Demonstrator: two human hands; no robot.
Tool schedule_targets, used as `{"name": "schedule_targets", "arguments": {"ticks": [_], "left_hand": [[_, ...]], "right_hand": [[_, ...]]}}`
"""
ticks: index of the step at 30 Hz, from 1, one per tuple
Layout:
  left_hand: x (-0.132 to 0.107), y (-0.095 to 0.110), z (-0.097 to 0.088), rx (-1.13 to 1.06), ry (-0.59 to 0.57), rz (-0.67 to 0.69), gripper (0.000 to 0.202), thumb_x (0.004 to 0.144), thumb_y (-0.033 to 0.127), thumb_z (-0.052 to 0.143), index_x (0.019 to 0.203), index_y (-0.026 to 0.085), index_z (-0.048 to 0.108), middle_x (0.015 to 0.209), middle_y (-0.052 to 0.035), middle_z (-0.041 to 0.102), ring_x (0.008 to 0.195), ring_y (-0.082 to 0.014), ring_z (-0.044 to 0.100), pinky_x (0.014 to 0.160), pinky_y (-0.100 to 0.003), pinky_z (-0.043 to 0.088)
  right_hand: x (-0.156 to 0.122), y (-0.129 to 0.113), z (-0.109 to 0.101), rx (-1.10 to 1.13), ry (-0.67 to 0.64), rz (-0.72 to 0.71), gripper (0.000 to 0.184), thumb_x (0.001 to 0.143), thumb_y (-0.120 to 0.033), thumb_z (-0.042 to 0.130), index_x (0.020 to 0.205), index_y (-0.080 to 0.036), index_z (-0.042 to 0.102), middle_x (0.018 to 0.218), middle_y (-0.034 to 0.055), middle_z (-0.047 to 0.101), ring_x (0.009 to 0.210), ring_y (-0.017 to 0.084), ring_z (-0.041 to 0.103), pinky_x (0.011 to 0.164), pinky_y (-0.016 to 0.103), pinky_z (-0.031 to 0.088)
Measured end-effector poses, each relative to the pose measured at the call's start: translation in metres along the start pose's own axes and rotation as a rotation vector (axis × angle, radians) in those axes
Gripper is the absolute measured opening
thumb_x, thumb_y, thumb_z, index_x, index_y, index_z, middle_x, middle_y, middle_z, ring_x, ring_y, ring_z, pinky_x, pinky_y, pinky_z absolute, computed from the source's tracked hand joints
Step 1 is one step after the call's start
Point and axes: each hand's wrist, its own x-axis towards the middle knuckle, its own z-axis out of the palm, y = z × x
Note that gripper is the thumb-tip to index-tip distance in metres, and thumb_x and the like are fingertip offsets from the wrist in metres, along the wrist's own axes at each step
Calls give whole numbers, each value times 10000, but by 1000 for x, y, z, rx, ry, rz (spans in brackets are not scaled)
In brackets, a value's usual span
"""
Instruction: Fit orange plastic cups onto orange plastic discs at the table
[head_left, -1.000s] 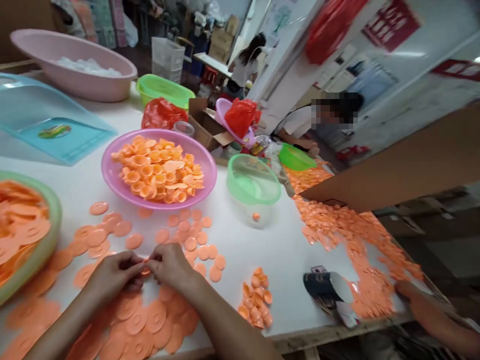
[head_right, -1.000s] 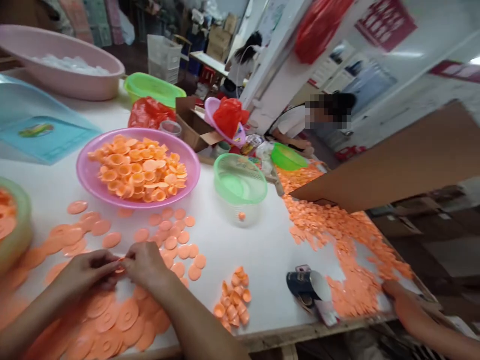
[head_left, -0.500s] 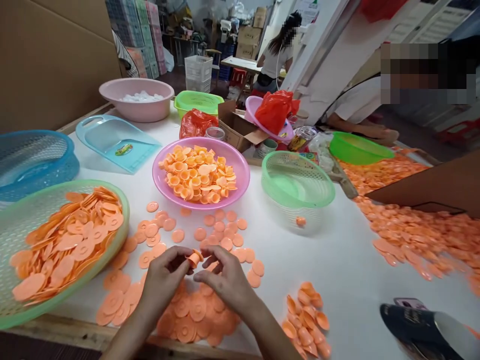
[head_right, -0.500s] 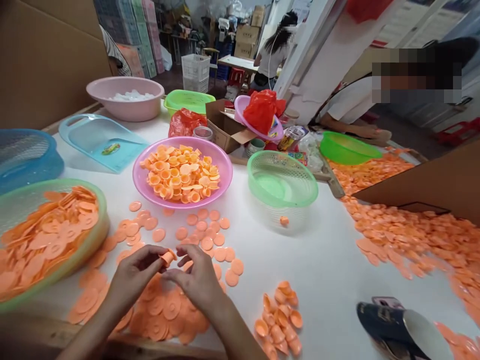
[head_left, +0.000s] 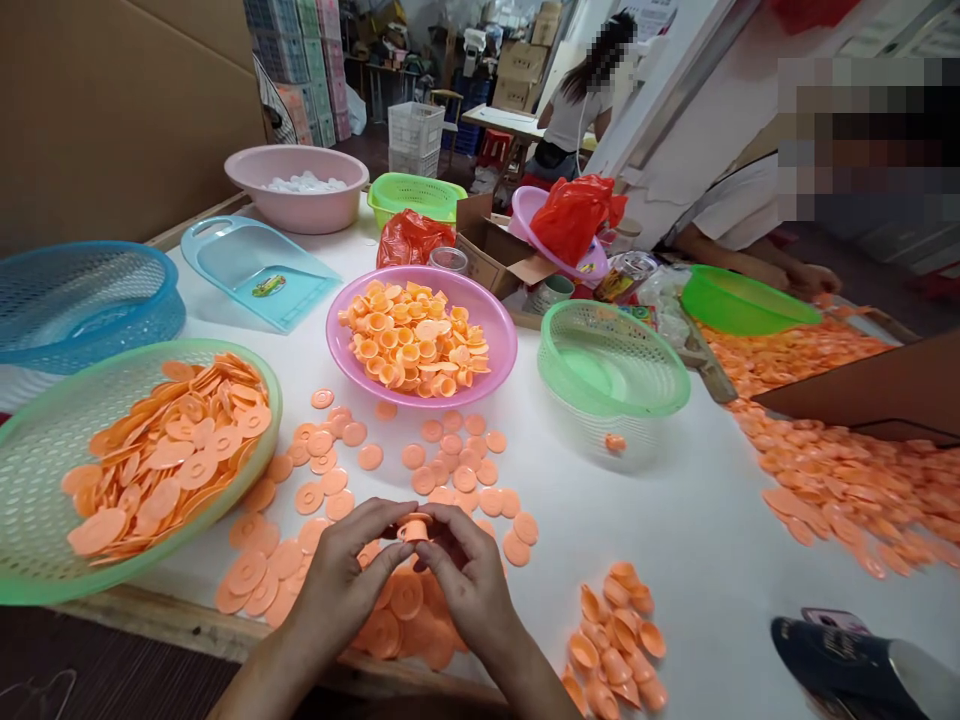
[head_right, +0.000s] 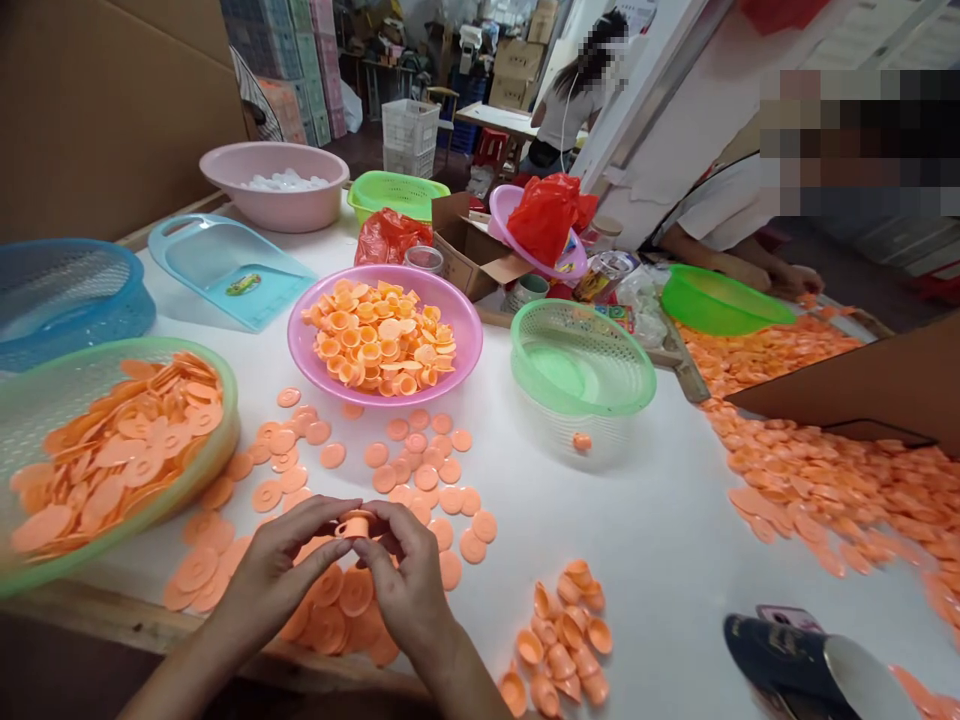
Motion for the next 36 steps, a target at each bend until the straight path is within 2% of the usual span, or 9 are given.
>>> {"name": "schedule_targets", "arguments": {"ticks": [3,7,16,21,24,27,29,33,36], "left_hand": [[-1,3,6,4,32,9,313,868,295,627,1178,279,664,1027,-38,703,934,-168,657,821,-285,557],[0,8,19,27,165,53,293,828,273,679,1120,276,690,1002,-25,708,931,-158,659,827,-258,548],[-6,9,40,56,249,12,282,848,209,618,1116,267,686,851,-9,680,820,-148,634,740,-257,525],[-14,-3,46,58,195,-53,244,853,238,594,1069,258,706,820,-20,682,786,-169,640,706,-276,530],[-2,-9,44,32,143,-71,214,847,296,618,1031,254,719,800,-11,697,750,-164,653,674,-264,543],[37,2,32,53,213,-30,242,844,372,625,1020,237,721,816,-9,722,743,-162,667,692,-270,555],[77,21,22,95,319,12,295,838,417,626,1041,221,713,859,-19,737,773,-173,680,742,-294,559],[143,61,5,160,409,145,528,787,478,671,1246,223,612,1175,-69,686,994,-232,666,846,-359,548],[143,59,-8,226,320,280,444,824,434,636,1232,259,617,1239,-49,654,1072,-227,635,864,-345,537]], "right_hand": [[-2,5,5,-38,28,-36,262,901,-207,496,1131,-232,620,972,47,679,793,162,647,702,301,562],[1,12,5,-64,86,-80,313,842,-123,487,1111,-226,608,1030,55,674,914,183,647,792,323,548],[1,14,8,-110,174,-75,281,712,-41,458,884,-220,592,761,-13,620,714,141,603,669,260,514],[-3,31,13,-45,194,9,190,723,-94,483,841,-225,555,783,10,650,742,167,628,689,289,529],[4,26,2,-54,119,79,79,779,-176,538,837,-222,565,762,13,645,708,169,626,644,288,530],[16,10,-20,-64,29,127,242,802,-259,600,1042,-224,603,863,26,662,647,147,612,546,261,507],[26,3,-41,-106,78,104,352,797,-281,612,1144,-224,591,991,54,665,643,140,616,524,258,501],[48,8,-113,-433,423,-11,287,772,-291,583,1022,-173,659,969,81,678,664,150,611,604,290,510],[59,10,-184,-700,864,-10,334,738,-340,559,975,-136,676,921,101,688,676,169,605,624,305,496]]}}
